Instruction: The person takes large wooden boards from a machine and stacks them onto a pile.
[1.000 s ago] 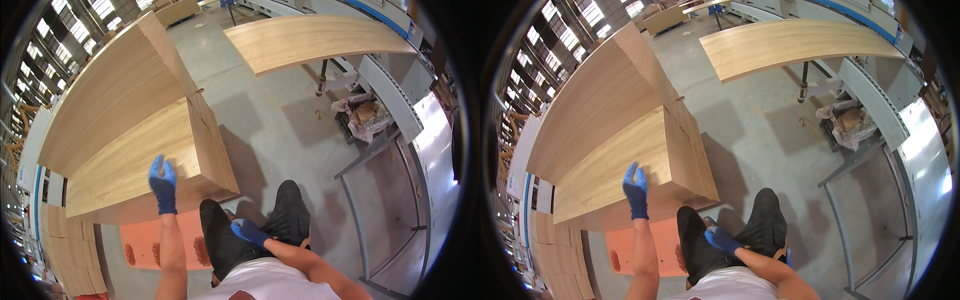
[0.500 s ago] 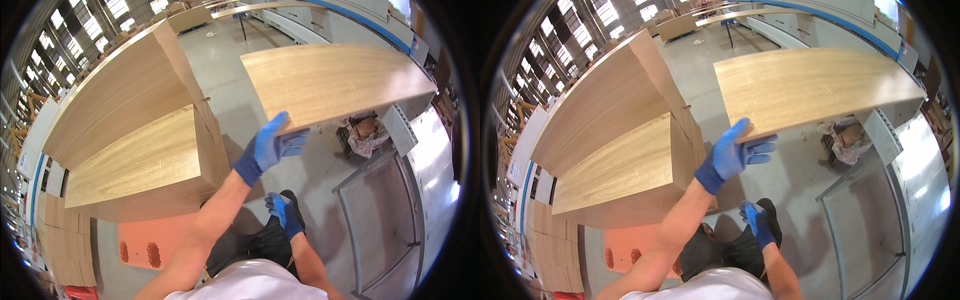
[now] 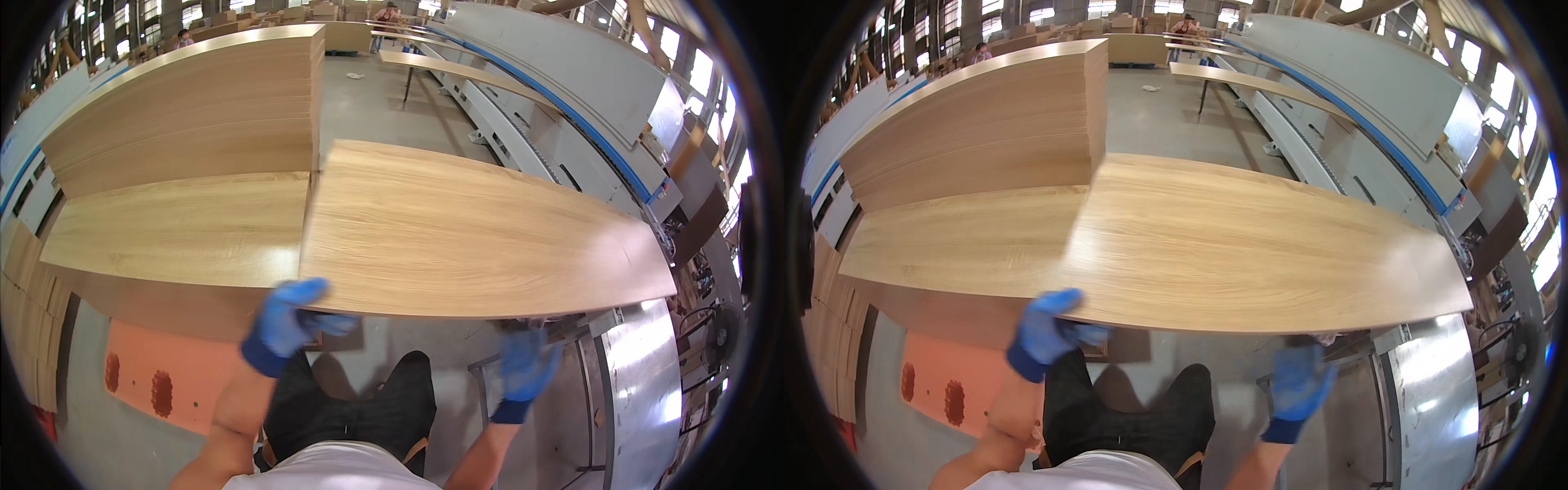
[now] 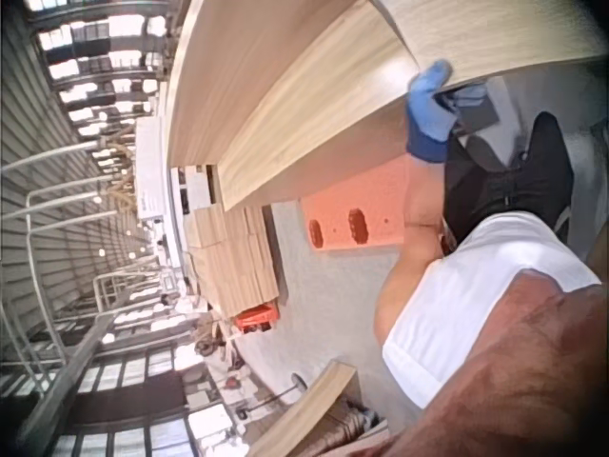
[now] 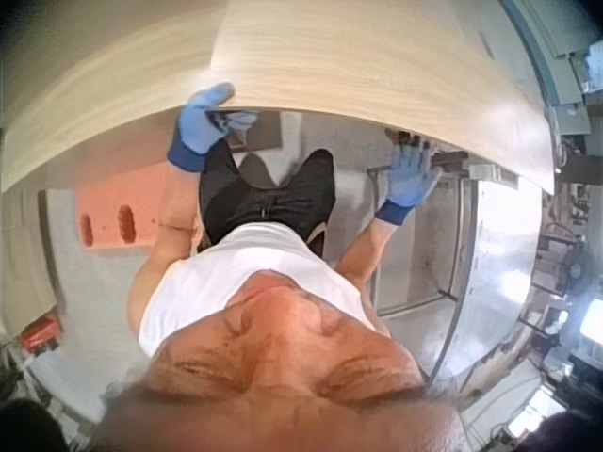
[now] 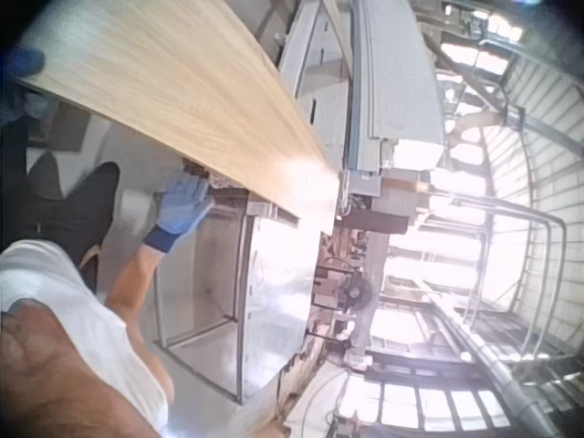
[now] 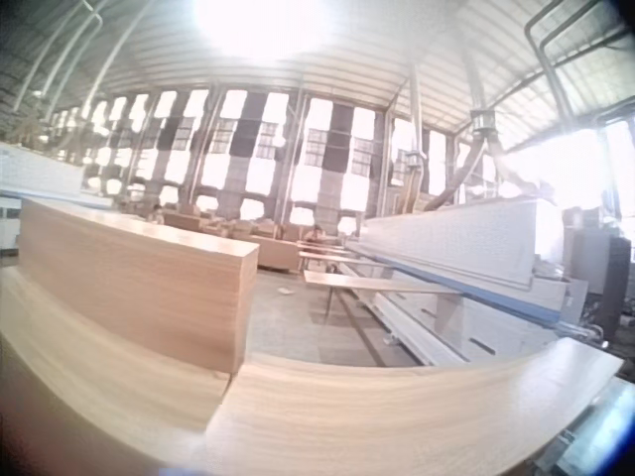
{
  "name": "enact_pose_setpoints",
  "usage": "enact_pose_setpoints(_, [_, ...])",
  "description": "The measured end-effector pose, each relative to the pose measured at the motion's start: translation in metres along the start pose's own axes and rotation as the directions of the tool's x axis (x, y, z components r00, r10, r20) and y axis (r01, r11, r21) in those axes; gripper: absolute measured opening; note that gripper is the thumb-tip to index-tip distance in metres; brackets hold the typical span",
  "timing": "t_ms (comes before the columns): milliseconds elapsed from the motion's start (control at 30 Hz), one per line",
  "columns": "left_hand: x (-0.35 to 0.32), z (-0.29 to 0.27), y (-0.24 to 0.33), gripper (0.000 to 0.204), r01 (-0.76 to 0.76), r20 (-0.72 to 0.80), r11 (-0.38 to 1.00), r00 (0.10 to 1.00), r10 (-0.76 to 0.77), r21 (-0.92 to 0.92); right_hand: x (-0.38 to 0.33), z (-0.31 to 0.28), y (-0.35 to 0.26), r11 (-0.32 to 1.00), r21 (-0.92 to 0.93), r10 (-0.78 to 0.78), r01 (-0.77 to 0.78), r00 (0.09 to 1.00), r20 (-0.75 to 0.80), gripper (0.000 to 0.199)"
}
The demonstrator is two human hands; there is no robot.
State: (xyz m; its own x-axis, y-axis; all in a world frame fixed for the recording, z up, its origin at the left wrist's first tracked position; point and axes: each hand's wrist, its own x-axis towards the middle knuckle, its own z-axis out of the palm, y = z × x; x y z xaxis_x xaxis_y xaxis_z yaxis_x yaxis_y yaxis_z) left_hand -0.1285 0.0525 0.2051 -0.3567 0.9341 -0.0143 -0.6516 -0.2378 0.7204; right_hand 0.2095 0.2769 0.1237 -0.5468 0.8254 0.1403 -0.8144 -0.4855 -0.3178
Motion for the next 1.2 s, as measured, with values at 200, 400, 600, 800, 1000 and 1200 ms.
enact_pose_setpoints(200, [-0.11, -0.098, 0.075, 0.035, -0.396, -0.562, 0.902, 0.713, 0.419, 0.17, 0.016, 0.018, -0.087, 0.757, -0.488, -0.587, 0.435, 0.781, -0.213, 0.064])
enact_pose_setpoints(400, [-0.244, -0.273, 0.085, 0.044, -0.682, -0.782, 0.712, 0.347, 0.518, 0.169, -0.007, 0.003, -0.107, 0.627, -0.649, -0.584, 0.431, 0.811, -0.026, 0.052])
enact_pose_setpoints(600, [-0.296, -0.341, 0.126, 0.047, -0.675, -0.782, 0.642, 0.154, 0.605, 0.364, -0.019, 0.063, 0.068, 0.758, -0.557, -0.518, 0.339, 0.832, -0.198, 0.048])
enact_pose_setpoints(800, [-0.241, -0.383, 0.121, 0.038, -0.448, -0.739, 0.647, -0.044, 0.673, 0.616, -0.039, 0.095, 0.257, 0.595, -0.414, 0.594, -0.689, 0.724, -0.352, 0.043])
enact_pose_setpoints(1000, [-0.133, -0.323, 0.056, 0.038, -0.255, -0.629, 0.58, -0.2, 0.751, 0.774, -0.057, 0.113, 0.296, 0.466, -0.819, 0.748, -0.333, 0.643, 0.164, 0.031])
enact_pose_setpoints(1200, [-0.105, -0.33, 0.086, 0.042, 0.158, -0.387, 0.442, -0.287, 0.876, 0.883, 0.032, 0.105, 0.237, 0.16, -0.961, -0.227, 0.226, 0.956, 0.187, 0.025])
